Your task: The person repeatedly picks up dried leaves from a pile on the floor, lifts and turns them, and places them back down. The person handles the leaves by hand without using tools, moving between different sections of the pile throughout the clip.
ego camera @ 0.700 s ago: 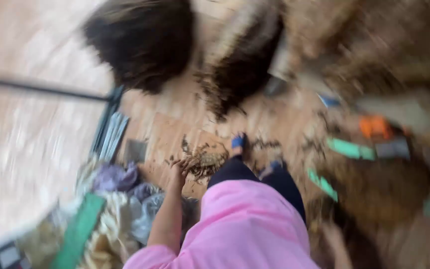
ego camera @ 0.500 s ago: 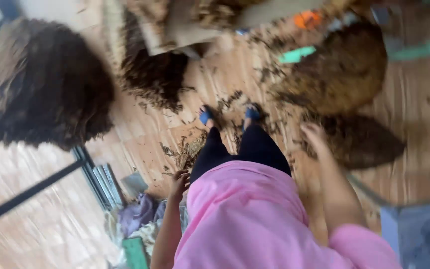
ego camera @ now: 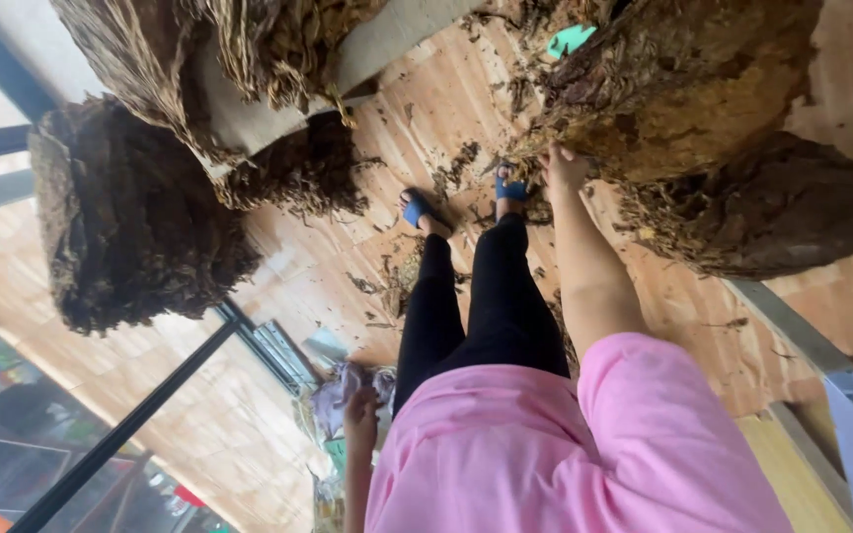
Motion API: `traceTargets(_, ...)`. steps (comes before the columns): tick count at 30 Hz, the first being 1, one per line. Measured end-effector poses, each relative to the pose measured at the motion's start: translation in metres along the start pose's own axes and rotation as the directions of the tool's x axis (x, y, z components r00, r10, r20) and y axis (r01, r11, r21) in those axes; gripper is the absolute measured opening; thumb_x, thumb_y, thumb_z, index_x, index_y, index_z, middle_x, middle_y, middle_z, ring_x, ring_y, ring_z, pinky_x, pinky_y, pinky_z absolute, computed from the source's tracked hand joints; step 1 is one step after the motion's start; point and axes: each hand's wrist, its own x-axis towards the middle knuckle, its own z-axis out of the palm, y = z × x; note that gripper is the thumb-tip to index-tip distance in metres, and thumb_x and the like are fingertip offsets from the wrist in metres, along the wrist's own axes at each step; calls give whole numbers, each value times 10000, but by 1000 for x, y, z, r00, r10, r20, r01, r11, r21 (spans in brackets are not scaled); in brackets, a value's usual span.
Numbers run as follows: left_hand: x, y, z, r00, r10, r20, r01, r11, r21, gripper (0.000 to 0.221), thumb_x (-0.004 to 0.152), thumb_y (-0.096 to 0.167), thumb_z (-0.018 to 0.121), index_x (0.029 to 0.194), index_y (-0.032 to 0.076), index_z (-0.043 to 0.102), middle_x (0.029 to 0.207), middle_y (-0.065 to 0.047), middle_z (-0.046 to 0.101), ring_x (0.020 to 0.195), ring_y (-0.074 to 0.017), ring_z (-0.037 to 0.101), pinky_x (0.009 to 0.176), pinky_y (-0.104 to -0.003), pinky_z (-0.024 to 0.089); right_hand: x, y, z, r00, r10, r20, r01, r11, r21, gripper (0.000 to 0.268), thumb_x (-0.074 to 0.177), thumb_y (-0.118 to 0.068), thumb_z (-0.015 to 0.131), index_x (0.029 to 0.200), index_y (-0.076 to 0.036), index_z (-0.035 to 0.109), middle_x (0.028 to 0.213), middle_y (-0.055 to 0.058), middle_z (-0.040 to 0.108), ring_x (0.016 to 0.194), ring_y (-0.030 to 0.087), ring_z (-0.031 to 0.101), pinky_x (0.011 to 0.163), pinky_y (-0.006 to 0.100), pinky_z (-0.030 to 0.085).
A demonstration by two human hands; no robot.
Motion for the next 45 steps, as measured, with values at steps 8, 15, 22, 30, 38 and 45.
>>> traceTargets(8,-16,-28,-1,980,-189,-67,200,948,247,308,926,196,763,1189,204,922,1073,-79,937,1018,-193,862,914,-361,646,-66,-123,4,991,128,-49,-137,905,-402,221,1150,-259,806,1114,-43,779,976,112,856,687,154,862,517,230,699)
traceTargets(15,38,142,47,979,203,17,-189,876,443,337,1100,257,611,1365,181,805,1299,-192,847,1257,-439,791,1041,-570,622,-169,-163,-61,979,-138,149,166,967,-192,301,1022,-256,839,782,-77,802,675,112,775,483,140,698,456,291,539)
traceTargets(22,41,337,211,632,415,654,-431,890,-147,724,1175,228,725,1767,4,373,1584,-417,584,1390,-525,702,1112,-615,633,-307,-178,-82,891,109,440,-31,983,-182,463,942,-344,976,1069,66,805,864,157,792,756,216,837,728,332,728)
traceTargets(30,1,400,262,542,345,766,-305,930,-203,506,1123,-32,679,1609,109,667,1493,-319,721,831,-238,841,667,-327,721,-277,-116,-150,827,289,482,-521,716,465,966,977,-874,748,1470,-74,525,1365,151,614,1259,294,691,1190,523,551)
traceTargets(38,-45,453,234,548,369,750,-175,928,-329,407,1076,22,760,1482,12,786,834,-270,807,678,-233,814,519,-321,658,-157,-110,-187,907,59,417,-411,336,847,835,920,-781,850,1313,-60,699,1234,146,731,1173,333,736,1104,556,632)
traceTargets(45,-25,485,182,320,301,898,227,896,-381,593,1062,-36,682,1649,35,644,1215,-228,756,680,-92,603,520,-181,530,-272,-329,-213,890,-447,-92,379,610,696,450,1065,-101,882,1471,-160,699,1366,150,812,1092,214,871,992,368,771)
